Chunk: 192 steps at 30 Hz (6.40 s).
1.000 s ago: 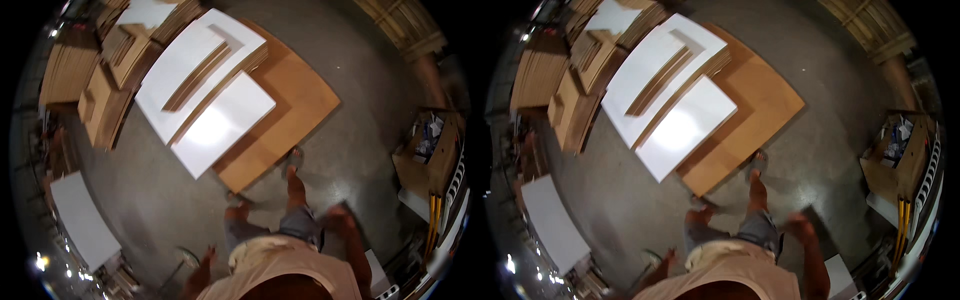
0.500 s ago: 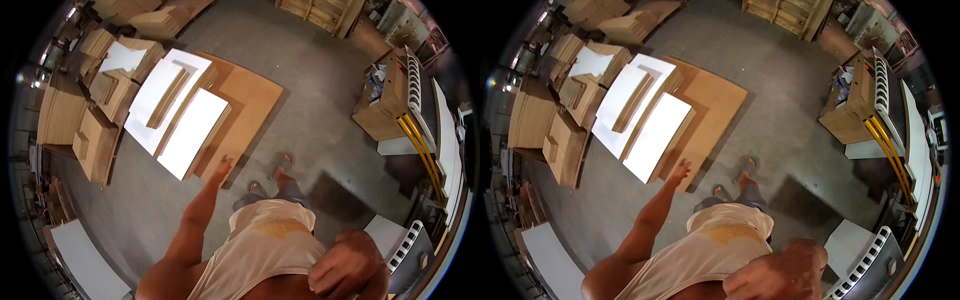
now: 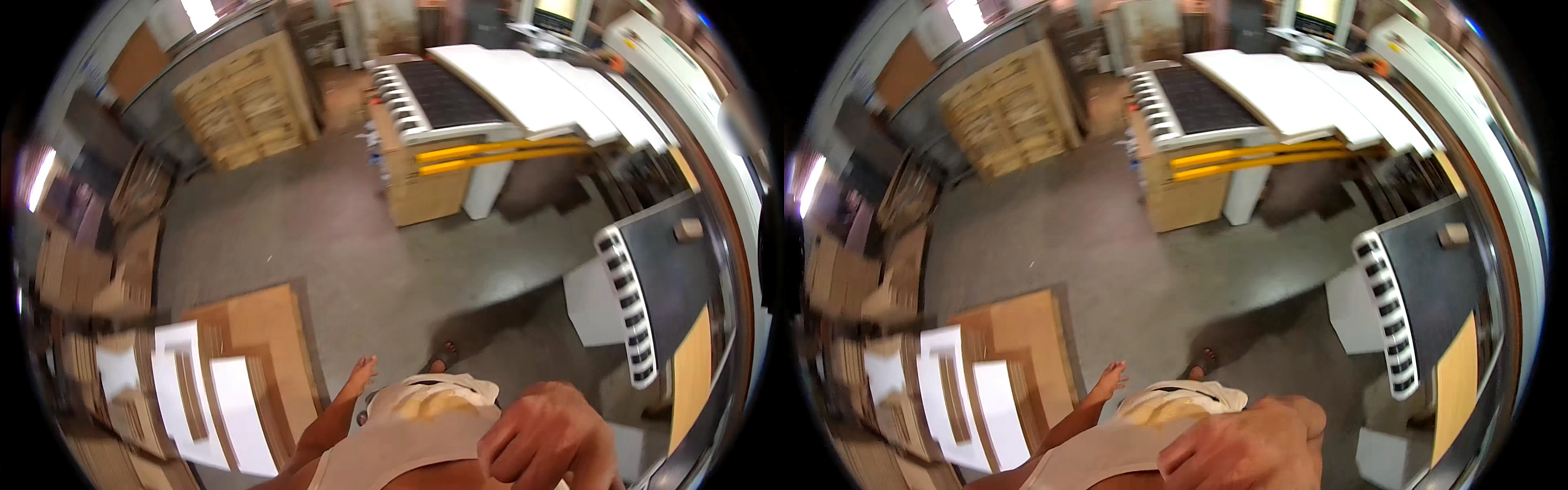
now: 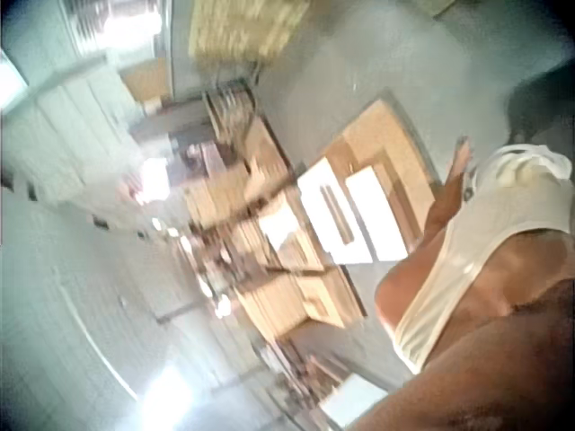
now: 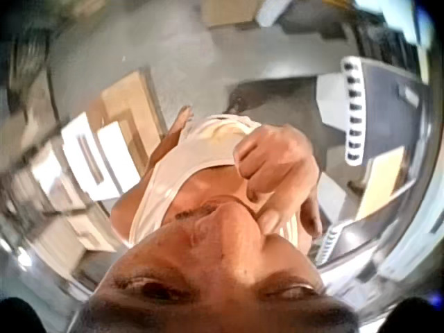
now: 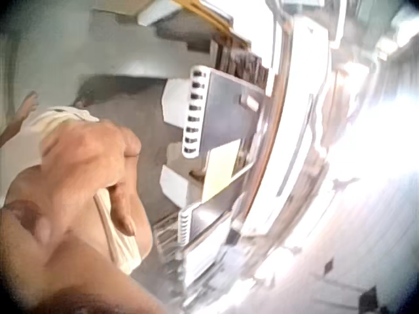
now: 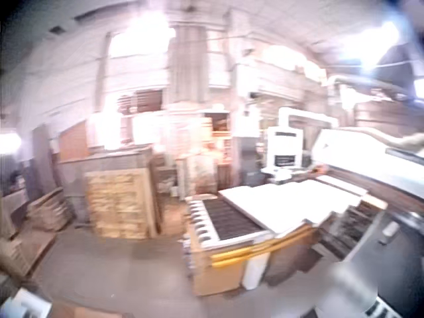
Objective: The person picks up white rectangular boards from a stack and feeds them into an industrial edging machine one at a time. After each board is processed, they use an air nozzle to clean the machine's surface before picking up the board and placing it onto a separate stack on a wooden pallet.
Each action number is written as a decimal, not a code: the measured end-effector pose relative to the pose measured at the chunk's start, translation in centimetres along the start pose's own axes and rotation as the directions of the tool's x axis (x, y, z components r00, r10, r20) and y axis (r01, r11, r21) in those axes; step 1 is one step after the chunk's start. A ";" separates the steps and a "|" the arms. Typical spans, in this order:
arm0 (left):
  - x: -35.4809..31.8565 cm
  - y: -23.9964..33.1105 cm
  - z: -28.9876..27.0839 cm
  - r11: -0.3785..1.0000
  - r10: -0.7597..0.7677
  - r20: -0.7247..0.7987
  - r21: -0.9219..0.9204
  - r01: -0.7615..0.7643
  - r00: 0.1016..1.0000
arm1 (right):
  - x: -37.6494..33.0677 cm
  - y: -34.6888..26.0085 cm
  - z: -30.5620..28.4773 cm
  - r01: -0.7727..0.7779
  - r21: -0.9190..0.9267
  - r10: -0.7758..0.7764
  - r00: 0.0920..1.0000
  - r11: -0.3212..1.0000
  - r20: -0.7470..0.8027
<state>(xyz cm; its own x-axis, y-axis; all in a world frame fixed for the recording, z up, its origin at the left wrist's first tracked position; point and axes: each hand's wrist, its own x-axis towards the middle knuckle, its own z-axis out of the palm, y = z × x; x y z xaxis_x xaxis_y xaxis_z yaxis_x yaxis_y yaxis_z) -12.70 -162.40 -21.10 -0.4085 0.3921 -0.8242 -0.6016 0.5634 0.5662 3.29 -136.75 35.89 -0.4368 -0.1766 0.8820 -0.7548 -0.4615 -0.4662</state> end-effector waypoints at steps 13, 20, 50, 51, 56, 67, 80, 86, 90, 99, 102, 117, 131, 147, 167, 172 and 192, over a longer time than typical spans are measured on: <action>18.3 47.1 36.0 0.950 0.312 0.432 -0.114 -0.292 0.847 | -8.4 -16.0 -25.5 -0.120 -0.244 0.064 0.972 0.962 -0.227; 26.8 68.9 56.8 0.925 0.347 0.543 -0.330 -0.185 0.765 | -22.5 -14.9 -42.3 -0.458 -0.227 -0.146 0.204 0.859 -0.968; 13.2 54.4 38.4 0.280 0.662 -0.059 -0.905 -0.319 0.747 | -34.5 6.9 -72.7 -0.721 0.491 0.428 -0.292 0.488 -0.855; 13.5 55.1 38.9 0.268 0.665 -0.072 -0.906 -0.328 0.743 | -33.7 8.4 -71.2 -0.736 0.497 0.424 -0.310 0.459 -0.851; 12.7 52.5 34.4 0.294 0.378 -0.492 -0.739 -0.606 0.784 | -33.7 11.9 -63.3 -0.784 0.480 0.544 -0.222 0.394 -0.809; 3.3 43.6 25.2 0.423 -0.063 -0.614 -0.730 -0.537 0.787 | -19.1 9.5 -98.1 -0.764 -0.482 0.367 0.340 -0.429 -0.866; 9.5 33.3 24.4 0.424 -0.132 -0.484 -0.816 -0.392 0.865 | -19.8 15.9 -106.9 -0.961 0.032 0.900 -0.267 -0.273 -0.345; 8.7 26.4 24.7 0.310 -0.344 -0.523 -0.847 -0.432 0.780 | -17.2 20.2 -94.3 -0.943 -0.167 0.756 -0.118 -0.289 -0.644; 2.1 21.1 17.6 0.460 -0.440 -0.606 -0.786 -0.413 0.663 | -10.1 21.8 -78.4 -0.931 -0.189 0.672 -0.076 -0.312 -0.737; -13.7 4.5 1.6 0.331 -0.289 -0.719 -0.694 -0.639 0.632 | -5.9 38.0 -57.1 -0.965 -0.208 0.742 0.023 -0.158 -0.671; -18.8 1.8 -3.7 0.421 -0.417 -0.695 -0.719 -0.553 0.587 | -7.9 45.2 -51.5 -0.978 -0.170 0.774 0.014 -0.122 -0.633; -35.0 -26.0 -27.4 0.273 -0.759 -0.465 -0.863 -0.426 0.456 | -18.9 84.1 -9.4 -0.761 -0.418 0.846 -0.317 -0.497 -0.429; -35.6 -67.1 -44.8 0.359 -0.933 -0.360 -0.920 -0.159 -0.020 | -29.0 113.0 29.0 -0.728 -0.626 0.960 -0.207 -0.281 -0.189; -11.9 -77.4 -65.9 0.408 -0.835 -0.509 -0.828 -0.385 0.211 | -34.0 134.4 29.8 -0.554 -0.822 0.953 0.160 -0.130 -0.259; -8.5 -62.6 -62.7 -0.508 -0.566 -0.703 -0.113 -0.854 0.430 | -44.8 125.6 32.2 -0.672 0.552 0.841 -0.531 -0.493 0.104; -6.9 -74.2 -57.4 -0.298 -0.899 -0.098 -0.579 -0.759 0.428 | -43.5 127.1 22.5 -0.829 -0.085 0.762 -0.461 -0.553 -0.455; -10.3 -80.2 -67.5 0.122 -0.668 -0.516 -0.787 -0.605 0.537 | -36.8 134.5 27.8 -0.838 -0.501 0.973 -0.225 -0.217 -0.045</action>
<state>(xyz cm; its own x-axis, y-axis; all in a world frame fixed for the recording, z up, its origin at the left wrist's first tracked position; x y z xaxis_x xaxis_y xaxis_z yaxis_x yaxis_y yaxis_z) -6.56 -260.69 -58.45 -0.1711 -0.5409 -0.8235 -0.3666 -0.7409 0.5628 -68.52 -216.50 -57.34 -0.6580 -0.3705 -0.6556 0.2842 0.6840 -0.6718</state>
